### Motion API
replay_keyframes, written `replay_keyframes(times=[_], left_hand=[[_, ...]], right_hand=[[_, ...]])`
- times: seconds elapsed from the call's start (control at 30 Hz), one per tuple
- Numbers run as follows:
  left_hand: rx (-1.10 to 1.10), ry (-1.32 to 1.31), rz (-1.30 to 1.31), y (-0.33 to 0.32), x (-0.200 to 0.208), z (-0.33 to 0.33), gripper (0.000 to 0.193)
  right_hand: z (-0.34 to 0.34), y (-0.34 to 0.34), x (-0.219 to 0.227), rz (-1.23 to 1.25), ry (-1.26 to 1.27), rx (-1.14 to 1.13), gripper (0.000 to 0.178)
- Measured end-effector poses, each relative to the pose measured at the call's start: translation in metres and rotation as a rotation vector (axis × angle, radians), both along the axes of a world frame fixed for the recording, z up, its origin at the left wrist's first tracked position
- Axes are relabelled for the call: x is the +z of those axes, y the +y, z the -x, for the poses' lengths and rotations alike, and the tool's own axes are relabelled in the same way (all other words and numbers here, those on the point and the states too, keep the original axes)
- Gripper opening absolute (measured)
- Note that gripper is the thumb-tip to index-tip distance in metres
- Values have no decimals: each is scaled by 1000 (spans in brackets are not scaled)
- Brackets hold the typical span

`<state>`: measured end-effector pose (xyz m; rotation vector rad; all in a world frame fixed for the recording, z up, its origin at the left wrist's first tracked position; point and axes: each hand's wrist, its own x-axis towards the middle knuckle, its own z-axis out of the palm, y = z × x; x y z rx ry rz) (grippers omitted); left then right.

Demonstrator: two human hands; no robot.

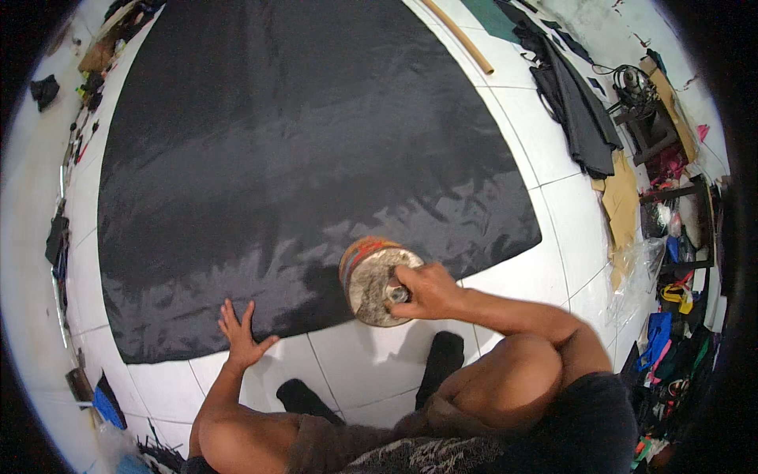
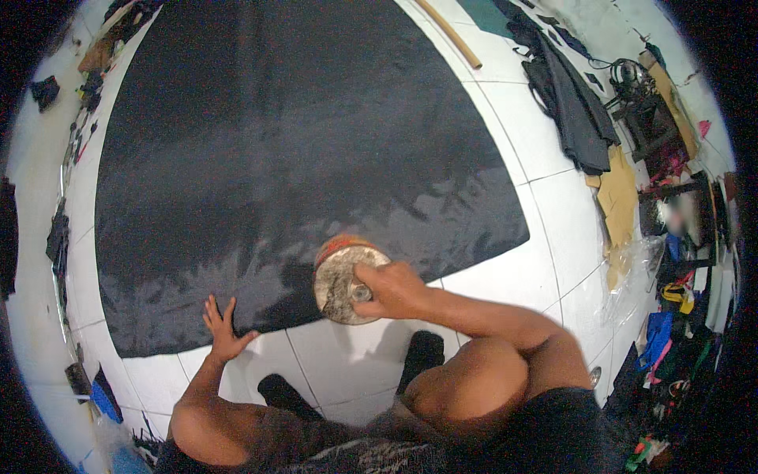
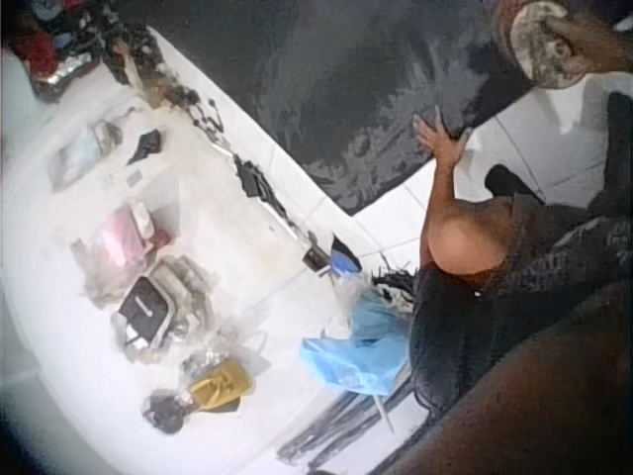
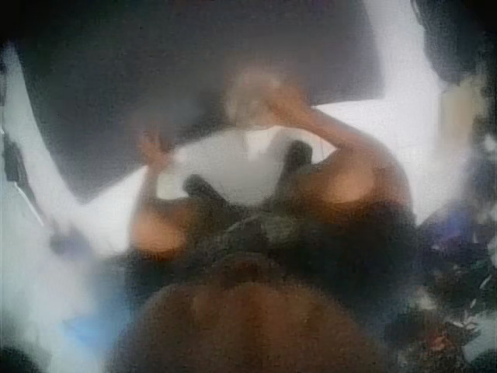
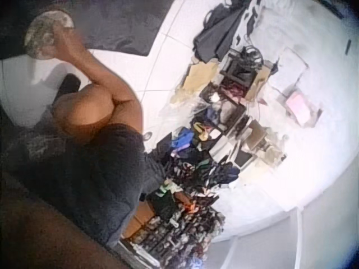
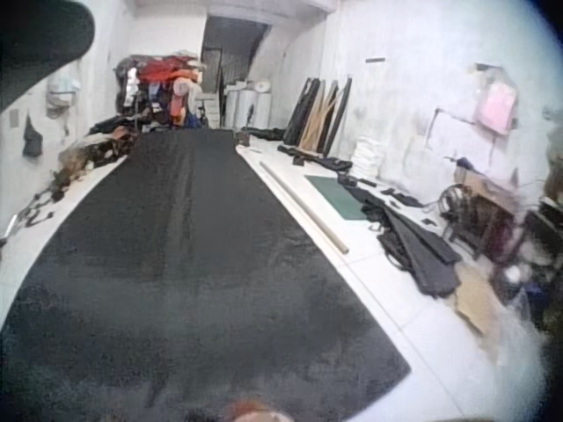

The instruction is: The person lays a large black fabric sheet on a tiled floor, uses a wooden stick to measure and mark a straight line, and then cuts the fabric along that line using shears. The process is repeated multiple times to produce several rectangular pieces.

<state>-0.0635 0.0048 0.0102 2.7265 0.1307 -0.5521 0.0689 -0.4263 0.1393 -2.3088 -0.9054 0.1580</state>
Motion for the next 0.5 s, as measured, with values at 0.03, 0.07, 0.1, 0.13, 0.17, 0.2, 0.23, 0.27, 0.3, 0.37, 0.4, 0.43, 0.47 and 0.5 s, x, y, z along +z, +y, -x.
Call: replay_keyframes(times=[0.03,0.07,0.1,0.13,0.17,0.2,0.23,0.27,0.3,0.37,0.4,0.43,0.47,0.5], left_hand=[[9,24,-11,13,4,6,111],[12,50,-5,16,7,1,112],[30,168,-35,5,18,-15,112],[36,294,-73,-5,35,-27,112],[40,422,-124,-13,55,-37,112],[21,513,-168,-20,72,-51,113],[3,603,-221,-26,88,-71,113],[-16,690,-277,-33,106,-89,113],[-52,559,-345,-50,128,-100,103],[112,368,-46,-83,165,-124,86],[188,270,111,-104,189,-134,78],[282,301,310,-133,225,-140,65],[383,321,511,-164,263,-145,53],[323,302,592,-181,298,-140,48]], right_hand=[[-5,9,-5,28,72,-21,37],[-15,13,-6,72,148,-49,38],[-30,13,-3,90,197,-49,39],[-38,12,-2,101,254,-58,41],[-44,11,2,103,316,-68,43],[-49,8,5,97,353,-2,47],[-57,8,13,82,389,65,50],[-61,5,23,64,422,131,54],[-57,-1,42,143,477,143,55],[-45,-9,82,257,549,134,58],[-26,-20,96,206,566,14,56],[-8,-25,107,139,579,-97,55],[13,-36,123,151,648,-212,53],[30,-47,139,156,706,-320,51]])
